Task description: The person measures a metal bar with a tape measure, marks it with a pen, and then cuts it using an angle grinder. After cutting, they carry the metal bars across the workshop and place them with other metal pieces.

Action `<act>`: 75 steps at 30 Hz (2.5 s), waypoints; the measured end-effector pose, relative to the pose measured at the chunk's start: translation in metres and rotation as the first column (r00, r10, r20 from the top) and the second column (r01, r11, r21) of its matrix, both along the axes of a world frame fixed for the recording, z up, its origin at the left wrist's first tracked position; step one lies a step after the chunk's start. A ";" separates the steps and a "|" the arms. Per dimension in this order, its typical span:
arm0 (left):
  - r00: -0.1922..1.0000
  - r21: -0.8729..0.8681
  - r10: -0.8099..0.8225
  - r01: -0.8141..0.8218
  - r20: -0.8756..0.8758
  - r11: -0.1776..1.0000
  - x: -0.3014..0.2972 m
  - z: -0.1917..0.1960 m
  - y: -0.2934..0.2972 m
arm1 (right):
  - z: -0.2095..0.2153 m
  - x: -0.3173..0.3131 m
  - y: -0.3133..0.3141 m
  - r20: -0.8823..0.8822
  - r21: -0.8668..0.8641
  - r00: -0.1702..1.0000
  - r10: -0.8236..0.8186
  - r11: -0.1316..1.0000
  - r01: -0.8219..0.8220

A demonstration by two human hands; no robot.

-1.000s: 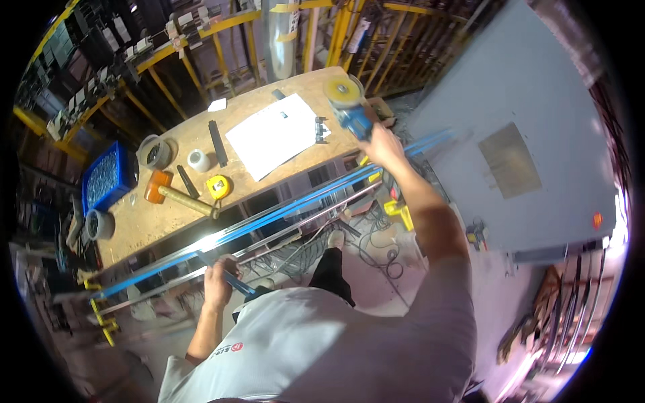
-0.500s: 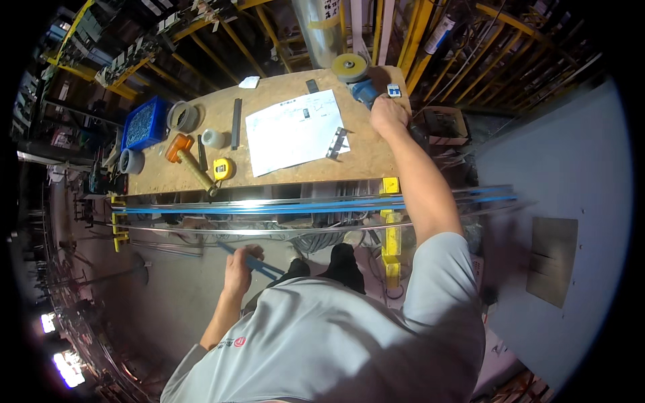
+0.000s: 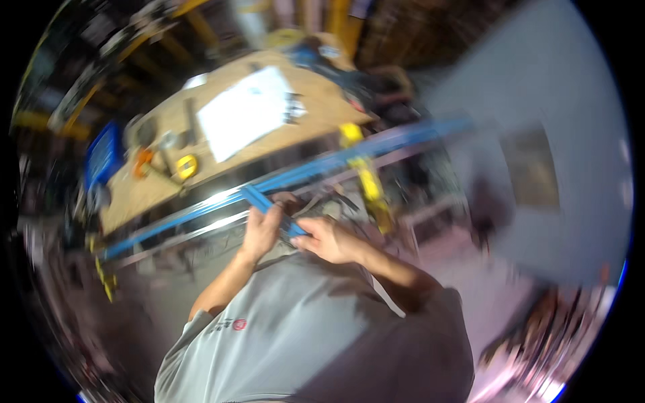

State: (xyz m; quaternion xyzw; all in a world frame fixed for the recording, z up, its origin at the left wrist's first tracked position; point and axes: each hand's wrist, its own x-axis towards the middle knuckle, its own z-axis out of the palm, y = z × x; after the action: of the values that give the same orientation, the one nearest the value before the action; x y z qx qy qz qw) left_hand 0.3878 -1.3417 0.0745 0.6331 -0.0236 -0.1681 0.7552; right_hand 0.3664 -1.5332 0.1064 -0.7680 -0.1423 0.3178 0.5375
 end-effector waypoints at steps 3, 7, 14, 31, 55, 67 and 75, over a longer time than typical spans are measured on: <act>0.977 -0.107 -0.212 0.208 -0.032 0.972 -0.024 -0.005 -0.016 | -0.012 -0.052 -0.010 -0.183 0.280 0.957 -0.223 0.922 0.268; 0.640 0.184 -0.746 0.768 -0.187 0.613 -0.059 -0.039 -0.034 | -0.028 -0.152 -0.045 -0.343 0.216 0.807 -0.480 0.796 0.565; 0.744 -0.004 -0.519 0.570 -0.421 0.821 -0.113 -0.145 0.042 | -0.152 -0.309 -0.099 -0.711 -0.373 -0.088 -0.698 0.267 0.889; 0.342 0.025 0.795 -0.913 -0.500 0.408 -0.031 -0.171 0.196 | -0.137 0.082 0.006 0.547 -0.641 0.687 0.478 0.767 -0.023; 0.335 0.003 0.547 -0.851 -0.767 0.525 -0.048 -0.303 0.309 | -0.206 0.114 0.097 0.464 -0.816 0.640 0.613 0.577 0.039; 0.152 -0.147 0.588 -0.988 -0.794 0.057 0.029 -0.273 0.326 | -0.073 0.238 0.120 0.844 -0.325 0.536 -0.023 0.774 0.544; 0.231 -0.155 0.602 -0.972 -0.765 0.176 0.017 -0.252 0.318 | -0.066 0.418 -0.053 0.668 -0.593 0.743 -0.031 0.582 0.557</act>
State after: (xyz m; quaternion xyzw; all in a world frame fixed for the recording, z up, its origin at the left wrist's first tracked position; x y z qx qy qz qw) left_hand 0.4045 -1.0235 -0.1780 0.1694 0.4911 0.1256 0.8452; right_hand 0.7847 -1.5860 0.0401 -0.9906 -0.0165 -0.0097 0.1353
